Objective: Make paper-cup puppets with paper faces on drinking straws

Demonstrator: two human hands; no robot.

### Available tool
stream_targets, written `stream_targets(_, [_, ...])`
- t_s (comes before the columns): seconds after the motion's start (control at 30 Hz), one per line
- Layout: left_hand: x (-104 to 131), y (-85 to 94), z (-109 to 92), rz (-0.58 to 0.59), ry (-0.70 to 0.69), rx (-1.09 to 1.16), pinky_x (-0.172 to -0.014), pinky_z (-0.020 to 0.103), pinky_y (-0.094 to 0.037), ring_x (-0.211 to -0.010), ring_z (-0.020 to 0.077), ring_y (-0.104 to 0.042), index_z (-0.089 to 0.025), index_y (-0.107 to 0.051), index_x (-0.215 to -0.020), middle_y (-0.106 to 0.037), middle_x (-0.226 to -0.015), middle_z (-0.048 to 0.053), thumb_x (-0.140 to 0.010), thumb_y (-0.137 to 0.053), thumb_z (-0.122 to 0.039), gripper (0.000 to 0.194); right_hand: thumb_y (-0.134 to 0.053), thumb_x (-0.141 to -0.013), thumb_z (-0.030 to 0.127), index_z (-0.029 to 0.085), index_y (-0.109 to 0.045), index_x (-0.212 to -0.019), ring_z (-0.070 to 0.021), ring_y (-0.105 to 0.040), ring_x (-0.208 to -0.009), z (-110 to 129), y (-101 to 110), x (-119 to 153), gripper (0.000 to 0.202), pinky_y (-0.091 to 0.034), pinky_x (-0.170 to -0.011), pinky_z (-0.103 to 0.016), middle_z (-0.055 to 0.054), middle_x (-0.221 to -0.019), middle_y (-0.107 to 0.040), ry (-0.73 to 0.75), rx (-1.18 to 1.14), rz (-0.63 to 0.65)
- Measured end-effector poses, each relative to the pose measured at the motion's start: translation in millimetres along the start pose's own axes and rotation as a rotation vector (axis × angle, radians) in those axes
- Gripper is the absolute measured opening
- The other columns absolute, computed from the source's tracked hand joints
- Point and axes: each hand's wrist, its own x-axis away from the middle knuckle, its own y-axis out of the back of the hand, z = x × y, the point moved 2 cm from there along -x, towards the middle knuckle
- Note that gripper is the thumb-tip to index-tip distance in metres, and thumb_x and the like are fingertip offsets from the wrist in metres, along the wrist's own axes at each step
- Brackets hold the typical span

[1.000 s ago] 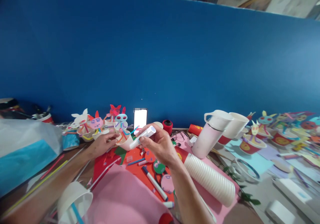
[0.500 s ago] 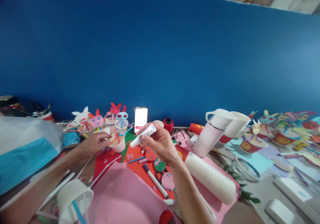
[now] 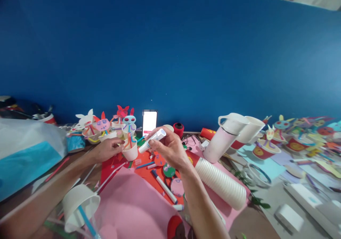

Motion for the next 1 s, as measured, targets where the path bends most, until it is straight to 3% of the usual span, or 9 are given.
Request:
stream_targets(0.2, [2.1, 1.7, 1.8, -0.019, 0.03, 0.026, -0.074, 0.031, -0.046, -0.084, 0.0234, -0.062, -0.012, -0.06, -0.107, -0.063, -0.109, 0.012, -0.072, -0.046, -0.045, 0.05, -0.06, -0.077, 0.03, 0.018, -0.058, -0.087, -0.0125, -0.058, -0.066, -2.0, -0.6, -0.6, 0.016, -0.049, -0.057, -0.025, -0.003, -0.085, -0.062, 0.005, -0.005, 0.015])
stream_targets(0.4, [6.6, 4.6, -6.9, 0.02, 0.023, 0.029, -0.074, 0.029, -0.046, -0.085, 0.0225, -0.063, -0.018, -0.056, -0.115, -0.061, -0.114, 0.007, -0.073, -0.045, -0.045, 0.051, -0.059, -0.078, 0.03, 0.017, -0.058, -0.086, -0.0113, -0.057, -0.061, 1.6, 0.7, 0.0, 0.015, -0.048, -0.058, -0.025, -0.002, -0.078, -0.06, 0.012, 0.028, 0.022])
stream_targets(0.73, [4.6, 4.5, -6.7, -0.018, -0.061, -0.124, -0.083, 0.028, -0.043, -0.101, 0.0226, -0.056, -0.019, -0.061, -0.108, -0.06, -0.116, 0.006, -0.075, -0.044, -0.042, 0.045, -0.06, -0.077, 0.029, 0.018, -0.059, -0.086, -0.0117, -0.058, -0.063, 1.0, -0.9, -0.8, 0.014, -0.049, -0.057, -0.024, -0.002, -0.08, -0.061, 0.014, -0.013, 0.03])
stream_targets(0.93, [4.3, 14.0, -7.3, -0.026, -0.146, -0.246, -0.097, 0.034, -0.032, -0.116, 0.0246, -0.043, -0.02, -0.06, -0.11, -0.058, -0.118, 0.008, -0.075, -0.046, -0.037, 0.042, -0.059, -0.077, 0.028, 0.017, -0.058, -0.086, -0.012, -0.058, -0.064, 1.5, -0.7, -0.8, 0.014, -0.049, -0.057, -0.025, -0.002, -0.08, -0.06, 0.016, -0.017, 0.044])
stream_targets(1.0, [9.1, 17.2, -13.1, -0.055, -0.149, -0.264, -0.095, 0.037, -0.032, -0.112, 0.0263, -0.046, -0.02, -0.062, -0.106, -0.059, -0.115, 0.009, -0.074, -0.047, -0.035, 0.038, -0.059, -0.077, 0.028, 0.018, -0.058, -0.086, -0.0121, -0.057, -0.064, 1.0, -1.0, -1.0, 0.014, -0.049, -0.057, -0.025, -0.002, -0.081, -0.06, 0.014, -0.021, 0.043])
